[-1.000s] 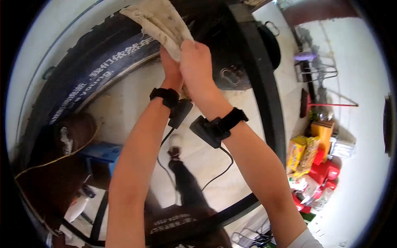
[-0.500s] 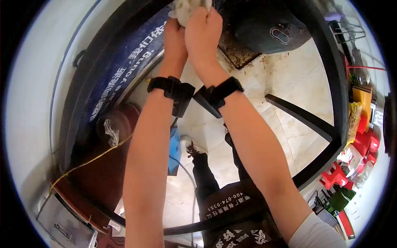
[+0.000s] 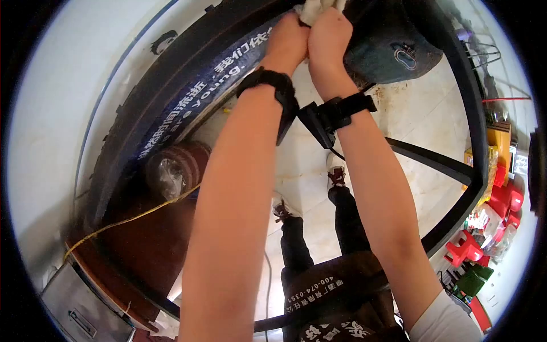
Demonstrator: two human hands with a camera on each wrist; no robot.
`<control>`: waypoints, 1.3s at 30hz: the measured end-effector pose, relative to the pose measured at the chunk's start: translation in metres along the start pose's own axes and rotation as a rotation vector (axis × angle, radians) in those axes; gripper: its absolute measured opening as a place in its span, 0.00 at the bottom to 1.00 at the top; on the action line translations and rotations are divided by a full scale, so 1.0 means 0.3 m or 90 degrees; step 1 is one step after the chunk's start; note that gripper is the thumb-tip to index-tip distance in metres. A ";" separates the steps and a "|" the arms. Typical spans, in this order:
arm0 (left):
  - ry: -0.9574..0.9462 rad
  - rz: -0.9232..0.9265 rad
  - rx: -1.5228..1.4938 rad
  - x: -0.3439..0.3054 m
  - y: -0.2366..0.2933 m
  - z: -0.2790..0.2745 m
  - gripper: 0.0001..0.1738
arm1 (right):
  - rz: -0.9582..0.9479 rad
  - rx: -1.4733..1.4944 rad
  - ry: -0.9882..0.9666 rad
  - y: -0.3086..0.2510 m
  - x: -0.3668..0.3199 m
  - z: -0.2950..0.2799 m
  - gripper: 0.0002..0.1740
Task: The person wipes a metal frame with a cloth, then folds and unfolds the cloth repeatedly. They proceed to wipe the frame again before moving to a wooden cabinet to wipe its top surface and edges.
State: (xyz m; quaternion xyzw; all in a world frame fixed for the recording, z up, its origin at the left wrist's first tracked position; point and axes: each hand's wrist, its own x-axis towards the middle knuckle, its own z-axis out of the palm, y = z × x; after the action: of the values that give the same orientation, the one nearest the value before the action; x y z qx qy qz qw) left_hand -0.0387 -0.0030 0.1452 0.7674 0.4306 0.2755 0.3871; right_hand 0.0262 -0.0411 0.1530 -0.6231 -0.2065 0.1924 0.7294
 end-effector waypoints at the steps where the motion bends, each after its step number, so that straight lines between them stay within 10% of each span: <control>1: -0.004 -0.011 0.006 -0.029 -0.028 -0.019 0.19 | -0.028 0.013 0.006 0.017 -0.028 0.013 0.17; 23: 0.049 -0.262 -0.021 -0.869 -0.274 -0.914 0.18 | 0.095 -0.170 -0.232 -0.173 -1.158 0.465 0.17; 31: 0.052 -0.247 0.064 -0.958 -0.377 -0.921 0.17 | 0.156 -0.262 -0.380 -0.211 -1.186 0.446 0.17; 37: 0.120 -0.299 -0.226 -0.976 -0.534 -0.770 0.15 | 0.173 -0.286 -0.475 -0.240 -1.092 0.333 0.17; 39: 0.249 -0.385 -0.581 -0.981 -0.499 -0.742 0.14 | 0.169 -0.236 -0.494 -0.249 -1.060 0.289 0.17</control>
State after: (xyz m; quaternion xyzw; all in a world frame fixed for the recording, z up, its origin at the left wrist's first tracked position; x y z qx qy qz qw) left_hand -0.4144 -0.1317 0.1165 0.3008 0.5315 0.4471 0.6536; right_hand -0.2864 -0.1516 0.2192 -0.6464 -0.4138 0.4633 0.4430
